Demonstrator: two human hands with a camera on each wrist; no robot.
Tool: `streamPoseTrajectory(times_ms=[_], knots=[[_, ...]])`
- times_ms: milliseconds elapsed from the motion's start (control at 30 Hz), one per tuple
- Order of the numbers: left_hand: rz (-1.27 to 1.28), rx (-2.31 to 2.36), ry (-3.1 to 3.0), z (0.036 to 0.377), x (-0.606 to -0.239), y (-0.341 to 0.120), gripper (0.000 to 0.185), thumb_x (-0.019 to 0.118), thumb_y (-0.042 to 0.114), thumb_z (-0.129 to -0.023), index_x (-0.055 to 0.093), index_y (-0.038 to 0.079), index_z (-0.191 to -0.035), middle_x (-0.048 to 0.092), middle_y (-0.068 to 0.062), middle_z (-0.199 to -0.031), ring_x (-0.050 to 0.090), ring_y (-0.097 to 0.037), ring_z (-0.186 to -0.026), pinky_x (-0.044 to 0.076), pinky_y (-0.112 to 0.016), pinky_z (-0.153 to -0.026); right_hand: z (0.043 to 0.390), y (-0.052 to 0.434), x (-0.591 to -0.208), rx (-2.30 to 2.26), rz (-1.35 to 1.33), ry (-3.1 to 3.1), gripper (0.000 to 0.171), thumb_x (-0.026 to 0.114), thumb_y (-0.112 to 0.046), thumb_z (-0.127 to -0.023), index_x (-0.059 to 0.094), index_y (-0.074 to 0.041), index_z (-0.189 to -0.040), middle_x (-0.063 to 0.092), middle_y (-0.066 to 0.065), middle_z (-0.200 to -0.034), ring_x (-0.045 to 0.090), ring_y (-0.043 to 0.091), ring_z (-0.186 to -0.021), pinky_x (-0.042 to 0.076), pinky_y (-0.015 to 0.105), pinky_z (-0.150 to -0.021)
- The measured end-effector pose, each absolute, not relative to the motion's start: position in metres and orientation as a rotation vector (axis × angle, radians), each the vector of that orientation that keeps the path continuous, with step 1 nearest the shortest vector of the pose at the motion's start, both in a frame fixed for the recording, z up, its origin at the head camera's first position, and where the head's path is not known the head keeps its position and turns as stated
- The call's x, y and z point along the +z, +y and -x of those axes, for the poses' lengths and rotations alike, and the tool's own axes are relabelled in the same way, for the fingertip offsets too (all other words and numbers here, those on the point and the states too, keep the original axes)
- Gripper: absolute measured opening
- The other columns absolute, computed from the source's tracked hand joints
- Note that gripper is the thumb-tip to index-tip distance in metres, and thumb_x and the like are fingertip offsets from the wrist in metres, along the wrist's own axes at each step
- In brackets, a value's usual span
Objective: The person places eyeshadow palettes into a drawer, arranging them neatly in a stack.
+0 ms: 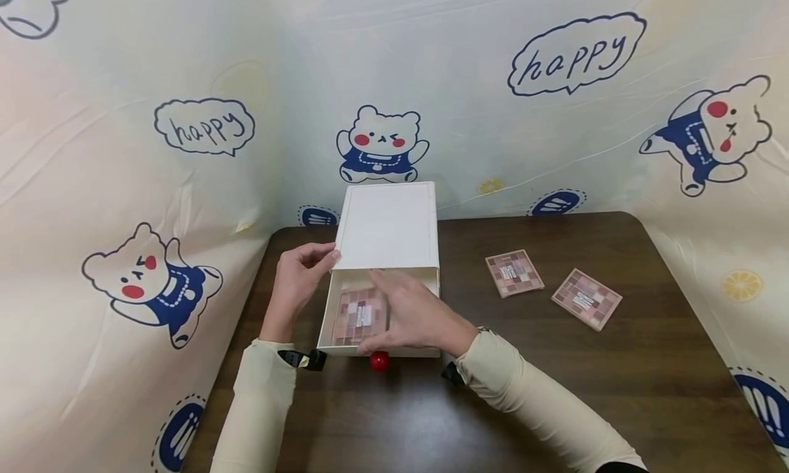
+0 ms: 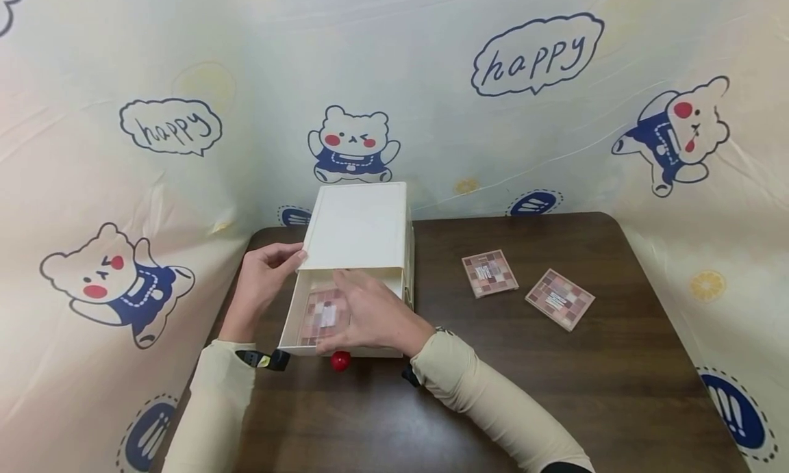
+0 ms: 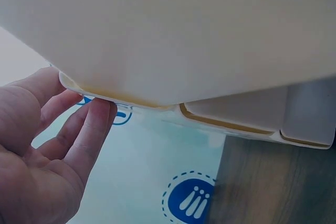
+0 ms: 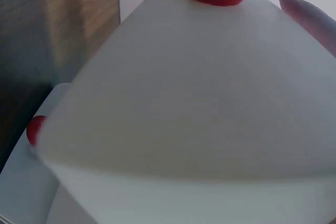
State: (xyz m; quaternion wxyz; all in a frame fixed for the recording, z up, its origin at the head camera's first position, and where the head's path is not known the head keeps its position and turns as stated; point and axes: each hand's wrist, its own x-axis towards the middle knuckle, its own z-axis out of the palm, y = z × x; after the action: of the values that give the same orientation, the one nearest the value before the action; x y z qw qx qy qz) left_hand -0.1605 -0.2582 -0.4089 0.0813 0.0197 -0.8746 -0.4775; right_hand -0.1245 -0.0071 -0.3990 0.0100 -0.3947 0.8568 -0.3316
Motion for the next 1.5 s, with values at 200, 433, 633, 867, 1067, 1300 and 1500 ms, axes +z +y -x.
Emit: streamPoseTrajectory(times_ms=[200, 433, 633, 867, 1067, 1300, 1500], knots=[[-0.062, -1.419, -2.608, 0.159, -0.41, -0.257, 0.039, 0.075, 0.043, -0.09, 0.075, 0.019, -0.121, 0.071, 0.0, -0.111, 0.064, -0.023, -0.09, 0.057, -0.035, -0.082, 0.123, -0.003, -0.397, -1.064, 1.268, 2.677, 0.113, 0.085, -0.067, -0.066, 0.043, -0.002, -0.148, 0.056, 0.014, -0.139, 0.056, 0.022, -0.118, 0.044, 0.038, -0.106], [-0.072, -1.414, -2.608, 0.159, -0.41, -0.256, 0.039, 0.074, 0.043, -0.091, 0.075, 0.018, -0.121, 0.071, -0.002, -0.112, 0.065, -0.023, -0.091, 0.057, -0.037, -0.083, 0.119, 0.007, -0.388, -1.197, 1.182, 2.684, 0.106, 0.085, -0.066, -0.067, 0.05, -0.005, -0.146, 0.058, 0.008, -0.14, 0.056, 0.021, -0.12, 0.045, 0.039, -0.104], [-0.064, -1.413, -2.608, 0.159, -0.41, -0.256, 0.04, 0.074, 0.042, -0.091, 0.074, 0.017, -0.122, 0.071, -0.002, -0.113, 0.065, -0.023, -0.092, 0.057, -0.037, -0.084, 0.117, 0.022, -0.388, -1.352, 1.106, 2.687, 0.095, 0.086, -0.062, -0.067, 0.055, -0.012, -0.142, 0.06, 0.002, -0.134, 0.055, 0.016, -0.111, 0.053, 0.041, -0.092], [-0.063, -1.43, -2.617, 0.16, -0.409, -0.256, 0.04, 0.074, 0.041, -0.091, 0.074, 0.017, -0.123, 0.07, -0.004, -0.113, 0.063, -0.025, -0.092, 0.057, -0.035, -0.082, 0.117, 0.046, -0.392, -1.495, 1.093, 2.774, 0.091, 0.092, -0.052, -0.066, 0.059, -0.005, -0.137, 0.061, 0.008, -0.135, 0.059, 0.024, -0.118, 0.053, 0.045, -0.093], [-0.065, -1.413, -2.62, 0.16, -0.41, -0.257, 0.04, 0.074, 0.042, -0.091, 0.074, 0.018, -0.122, 0.07, -0.002, -0.113, 0.063, -0.024, -0.091, 0.057, -0.036, -0.082, 0.115, 0.065, -0.395, -1.554, 1.005, 2.83, 0.089, 0.093, -0.047, -0.066, 0.059, -0.006, -0.137, 0.062, 0.007, -0.135, 0.057, 0.023, -0.124, 0.048, 0.047, -0.1], [-0.067, -1.408, -2.621, 0.16, -0.409, -0.256, 0.039, 0.074, 0.042, -0.092, 0.074, 0.018, -0.123, 0.07, -0.002, -0.113, 0.063, -0.024, -0.092, 0.057, -0.037, -0.083, 0.113, 0.082, -0.403, -1.602, 0.849, 2.835, 0.088, 0.093, -0.044, -0.067, 0.058, -0.008, -0.139, 0.059, 0.005, -0.139, 0.054, 0.024, -0.128, 0.045, 0.051, -0.102], [-0.072, -1.418, -2.614, 0.16, -0.41, -0.257, 0.04, 0.074, 0.043, -0.091, 0.074, 0.018, -0.122, 0.07, -0.001, -0.112, 0.063, -0.023, -0.091, 0.057, -0.036, -0.081, 0.11, 0.095, -0.417, -1.644, 0.725, 2.863, 0.085, 0.094, -0.041, -0.068, 0.059, -0.009, -0.139, 0.06, 0.005, -0.139, 0.054, 0.026, -0.127, 0.044, 0.053, -0.102]])
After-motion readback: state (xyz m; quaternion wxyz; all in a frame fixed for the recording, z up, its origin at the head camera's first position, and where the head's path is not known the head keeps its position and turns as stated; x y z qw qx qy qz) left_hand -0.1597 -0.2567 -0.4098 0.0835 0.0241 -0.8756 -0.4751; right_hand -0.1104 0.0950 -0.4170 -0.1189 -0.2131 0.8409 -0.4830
